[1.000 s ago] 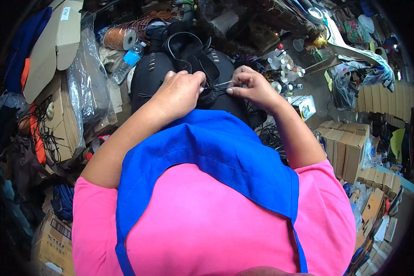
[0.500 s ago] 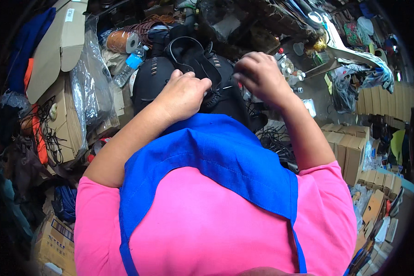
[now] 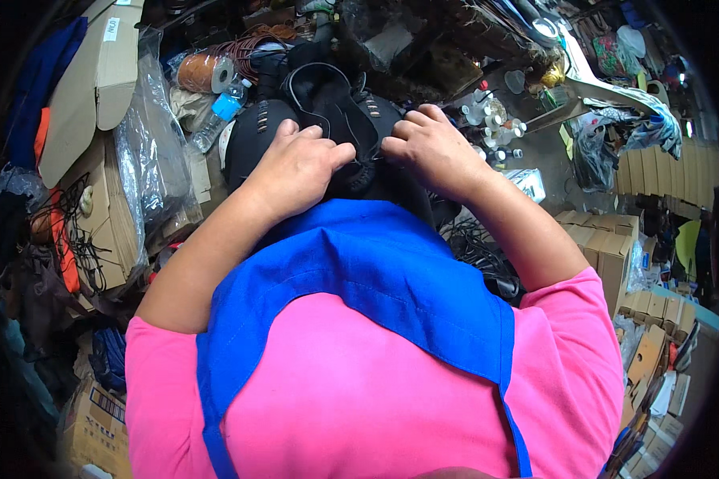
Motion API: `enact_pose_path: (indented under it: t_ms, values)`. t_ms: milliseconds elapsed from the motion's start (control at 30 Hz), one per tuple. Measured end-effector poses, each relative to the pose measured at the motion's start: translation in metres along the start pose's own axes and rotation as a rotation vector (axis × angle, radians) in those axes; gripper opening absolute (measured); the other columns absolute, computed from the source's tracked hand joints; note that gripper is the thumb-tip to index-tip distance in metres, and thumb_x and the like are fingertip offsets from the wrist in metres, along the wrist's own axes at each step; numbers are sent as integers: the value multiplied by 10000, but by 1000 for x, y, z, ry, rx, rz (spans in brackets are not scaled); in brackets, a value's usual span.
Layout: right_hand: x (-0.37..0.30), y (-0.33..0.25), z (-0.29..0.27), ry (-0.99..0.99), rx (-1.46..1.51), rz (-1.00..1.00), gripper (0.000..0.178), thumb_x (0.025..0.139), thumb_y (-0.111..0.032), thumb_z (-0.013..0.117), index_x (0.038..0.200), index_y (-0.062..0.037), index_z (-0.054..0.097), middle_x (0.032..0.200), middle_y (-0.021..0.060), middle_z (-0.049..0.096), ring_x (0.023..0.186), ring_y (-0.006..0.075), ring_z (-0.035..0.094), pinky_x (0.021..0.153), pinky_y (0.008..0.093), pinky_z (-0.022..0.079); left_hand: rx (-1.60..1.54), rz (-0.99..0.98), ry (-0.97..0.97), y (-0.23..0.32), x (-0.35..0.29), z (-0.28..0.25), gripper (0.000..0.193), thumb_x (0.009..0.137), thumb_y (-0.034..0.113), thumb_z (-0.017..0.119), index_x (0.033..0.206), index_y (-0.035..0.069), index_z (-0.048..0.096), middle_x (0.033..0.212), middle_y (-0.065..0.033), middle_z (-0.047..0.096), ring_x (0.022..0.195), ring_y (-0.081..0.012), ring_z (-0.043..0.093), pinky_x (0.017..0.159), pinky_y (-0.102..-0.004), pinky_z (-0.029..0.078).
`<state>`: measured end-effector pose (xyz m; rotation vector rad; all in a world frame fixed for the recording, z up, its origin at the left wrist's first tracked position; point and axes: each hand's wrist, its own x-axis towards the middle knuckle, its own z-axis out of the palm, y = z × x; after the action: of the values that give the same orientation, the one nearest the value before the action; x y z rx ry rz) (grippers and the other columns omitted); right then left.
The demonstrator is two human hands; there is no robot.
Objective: The recorder uses a lacing tool to lace up a black shoe.
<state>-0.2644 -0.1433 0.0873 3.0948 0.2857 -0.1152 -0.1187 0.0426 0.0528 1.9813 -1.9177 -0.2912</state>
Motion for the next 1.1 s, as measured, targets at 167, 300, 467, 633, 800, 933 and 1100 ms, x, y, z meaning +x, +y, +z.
enact_pose_path:
  t_ms: [167,300,467,633,800,933,1100]
  values:
    - [3,-16,-3,-72,-37,2,160,805,-131,527,950,-141,595,808,26,616,909,230,596,959,467,368,14,-31,-31,8,3,2,88,788,53,530,856,103,552,796,-58,628,867,-273,554,776,-431,355]
    - [7,-20,0,-157,-80,23,184,806,-125,528,973,-155,598,753,22,629,857,237,613,957,489,361,58,-11,30,12,10,14,104,780,55,528,866,108,554,795,-56,623,863,-271,554,787,-428,360]
    - [-3,-2,7,-133,58,8,241,755,-96,546,987,-159,560,746,35,612,860,233,598,953,469,355,21,3,-2,4,-1,5,136,773,66,529,892,114,573,783,-59,607,860,-258,555,826,-427,361]
    - [-54,34,24,-109,108,259,241,741,-80,551,959,-180,578,732,47,616,869,247,618,958,457,352,116,-120,71,-27,-63,-22,161,752,46,569,899,98,610,794,-56,583,846,-241,540,869,-404,349]
    - [-81,57,17,236,1187,761,151,840,-167,677,945,-60,685,823,51,678,729,121,616,652,248,464,-259,-475,161,-45,-98,-50,62,804,91,659,849,59,632,879,-61,620,879,-183,553,879,-332,361]
    - [-42,38,4,649,1748,617,257,877,-226,650,1014,-9,641,947,78,657,888,141,608,808,284,464,-1157,-311,524,-18,-50,-61,99,871,123,642,875,29,612,858,-63,617,805,-139,570,777,-269,435]
    - [4,6,-15,581,2272,96,200,961,-272,520,983,-74,543,889,66,592,792,144,556,818,359,444,-1740,-10,445,29,-20,-61,129,945,168,549,919,45,579,782,-52,601,784,-126,571,733,-281,463]
